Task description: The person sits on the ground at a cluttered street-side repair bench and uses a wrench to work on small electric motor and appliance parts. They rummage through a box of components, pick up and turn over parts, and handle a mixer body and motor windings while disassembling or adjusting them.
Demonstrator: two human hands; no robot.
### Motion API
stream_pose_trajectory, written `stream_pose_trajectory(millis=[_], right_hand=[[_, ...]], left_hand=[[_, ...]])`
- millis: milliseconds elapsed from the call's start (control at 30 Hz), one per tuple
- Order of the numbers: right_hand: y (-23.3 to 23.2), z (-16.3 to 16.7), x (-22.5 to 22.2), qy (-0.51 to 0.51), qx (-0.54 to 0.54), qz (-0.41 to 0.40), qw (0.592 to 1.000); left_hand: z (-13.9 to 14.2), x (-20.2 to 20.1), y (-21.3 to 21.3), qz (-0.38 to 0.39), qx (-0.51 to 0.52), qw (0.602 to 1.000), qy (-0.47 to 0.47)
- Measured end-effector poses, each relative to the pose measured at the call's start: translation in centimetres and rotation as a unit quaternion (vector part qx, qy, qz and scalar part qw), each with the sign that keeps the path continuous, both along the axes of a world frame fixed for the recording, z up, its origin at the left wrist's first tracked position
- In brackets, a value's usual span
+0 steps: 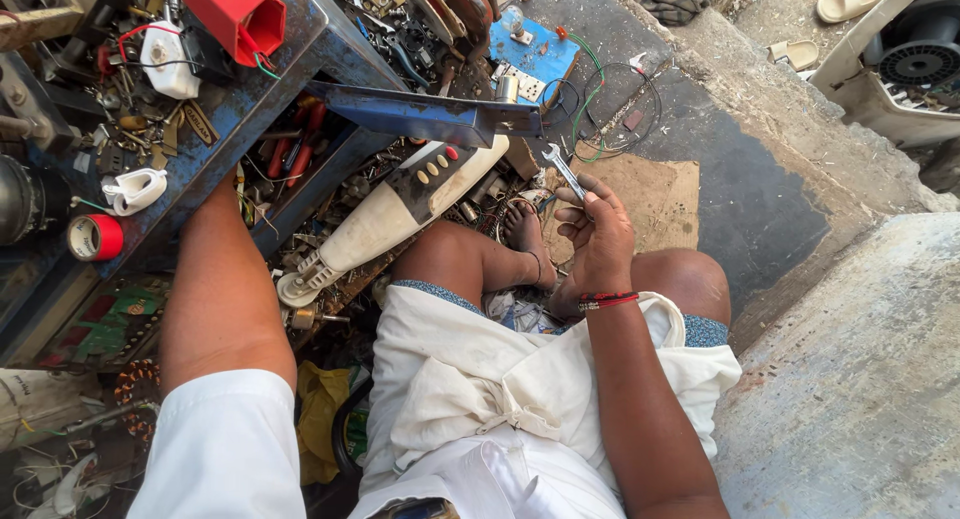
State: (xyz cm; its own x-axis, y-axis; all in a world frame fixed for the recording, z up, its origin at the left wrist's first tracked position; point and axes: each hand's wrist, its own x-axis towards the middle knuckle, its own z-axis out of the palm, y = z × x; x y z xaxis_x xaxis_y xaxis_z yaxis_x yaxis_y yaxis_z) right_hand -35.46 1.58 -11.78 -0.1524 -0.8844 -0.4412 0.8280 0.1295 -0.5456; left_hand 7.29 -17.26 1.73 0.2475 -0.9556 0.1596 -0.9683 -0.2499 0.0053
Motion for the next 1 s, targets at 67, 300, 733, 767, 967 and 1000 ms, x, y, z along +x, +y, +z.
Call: stream_pose_trajectory(millis=[67,300,733,767,967,1000], right_hand=[[0.0,0.0,0.0,-0.003,-0.003,-0.004,1.0],[-0.1,-0.2,0.2,0.003,-0.003,-0.003,1.0],[-0.1,-0.2,-0.1,0.0,-0.008,0.003,1.0],[-0.2,-0.1,-0.1,0.001,-0.009,0.003,1.0],[-0.4,0.3,-0.3,-0.001,-0.014,-0.001,1.0],[-0.5,0.4,-0.3,-0.001,-0.017,-0.002,1.0]], left_hand=[[0.1,0.1,0.1,-0.002,0.001,1.0,-0.002],[0.2,0.4,0.9,0.001,0.003,1.0,-0.009],[-1.9,2.6,2.4,0.003,0.005,1.0,-0.014],[-2.0,2.8,2.5,0.004,0.006,1.0,-0.015],[-2.6,3.6,4.3,0.011,0.012,1.0,-0.021],[-2.6,3.7,4.4,0.009,0.012,1.0,-0.021]])
